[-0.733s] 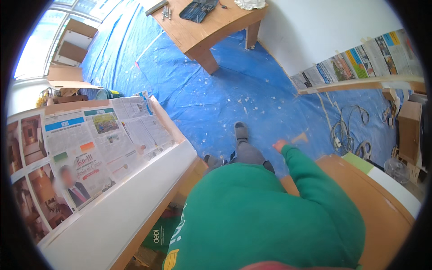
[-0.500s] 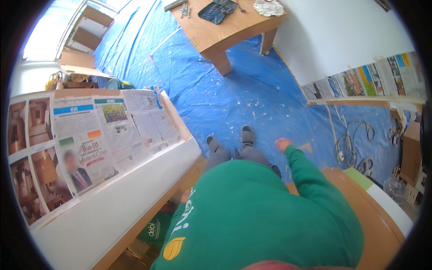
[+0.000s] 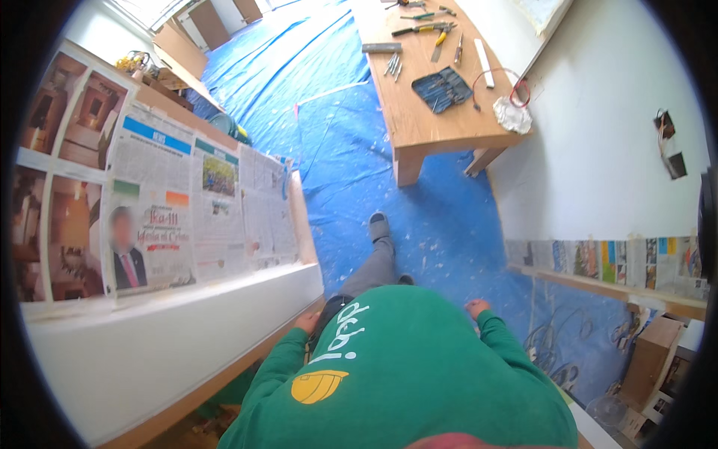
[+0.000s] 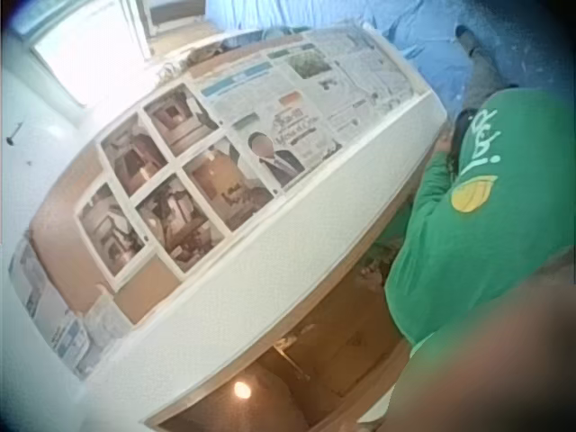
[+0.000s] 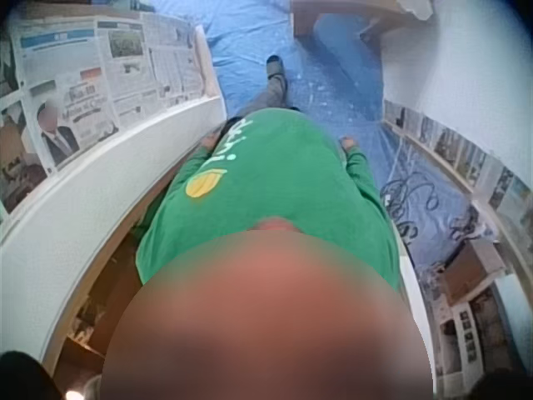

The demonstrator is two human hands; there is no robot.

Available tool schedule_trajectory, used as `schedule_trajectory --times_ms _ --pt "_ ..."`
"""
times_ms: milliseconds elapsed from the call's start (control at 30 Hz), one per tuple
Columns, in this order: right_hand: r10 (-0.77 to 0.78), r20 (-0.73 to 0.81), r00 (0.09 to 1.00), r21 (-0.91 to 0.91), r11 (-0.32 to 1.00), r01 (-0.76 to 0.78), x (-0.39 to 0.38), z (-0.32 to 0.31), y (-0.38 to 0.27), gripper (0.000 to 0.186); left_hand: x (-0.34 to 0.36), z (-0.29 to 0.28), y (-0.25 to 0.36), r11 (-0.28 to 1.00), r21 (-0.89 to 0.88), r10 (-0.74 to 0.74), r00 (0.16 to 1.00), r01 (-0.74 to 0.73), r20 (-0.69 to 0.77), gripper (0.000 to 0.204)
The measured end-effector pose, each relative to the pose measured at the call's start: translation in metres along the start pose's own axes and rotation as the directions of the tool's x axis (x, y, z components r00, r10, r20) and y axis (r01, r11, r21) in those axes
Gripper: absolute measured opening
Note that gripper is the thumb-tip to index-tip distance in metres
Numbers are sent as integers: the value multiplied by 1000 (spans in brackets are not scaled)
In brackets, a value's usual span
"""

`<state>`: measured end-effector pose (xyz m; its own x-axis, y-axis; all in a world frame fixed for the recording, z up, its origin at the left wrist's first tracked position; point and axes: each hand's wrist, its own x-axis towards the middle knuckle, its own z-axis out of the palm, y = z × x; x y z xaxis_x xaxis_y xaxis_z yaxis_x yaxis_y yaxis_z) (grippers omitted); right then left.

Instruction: The person fits curved wooden trim pieces onto a white cabinet door, using a hammer to tap them into place. They move between the main room and a bathroom, handling trim pieces and tools.

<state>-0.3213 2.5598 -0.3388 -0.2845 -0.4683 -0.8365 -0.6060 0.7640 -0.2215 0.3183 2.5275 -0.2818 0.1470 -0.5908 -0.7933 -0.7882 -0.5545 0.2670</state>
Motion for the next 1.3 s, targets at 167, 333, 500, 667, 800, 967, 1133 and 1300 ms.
schedule_trajectory --times_ms 167,333,500,667,800,967,1133,1300 --pt "-18 -94 995 12 1000 19 13 -69 -71 34 107 -16 -3 940 290 114 968 -178 224 52" --pt "18 -187 982 228 973 26 18 -143 -148 34 211 -89 68 481 631 378 793 -609 477 32" --pt "30 -259 965 247 968 36 21 -166 -199 33 279 -197 154 902 48 427 904 -428 37 72" --pt "10 -188 982 30 1000 -5 11 -152 -220 33 299 -244 214 825 -465 262 947 -321 -188 60" --pt "-78 -112 991 -150 987 61 46 -156 -205 37 328 -217 188 849 -423 248 946 -317 -211 60" --pt "23 -151 988 -80 996 -35 66 -199 -241 39 299 -159 126 969 -58 242 969 -240 46 64" --pt "-88 -191 978 -45 996 81 77 -236 -309 37 252 -124 90 984 107 127 979 -145 158 54" --pt "-349 -180 919 -84 937 340 95 -245 -362 38 256 -120 103 712 563 316 908 -420 277 44"
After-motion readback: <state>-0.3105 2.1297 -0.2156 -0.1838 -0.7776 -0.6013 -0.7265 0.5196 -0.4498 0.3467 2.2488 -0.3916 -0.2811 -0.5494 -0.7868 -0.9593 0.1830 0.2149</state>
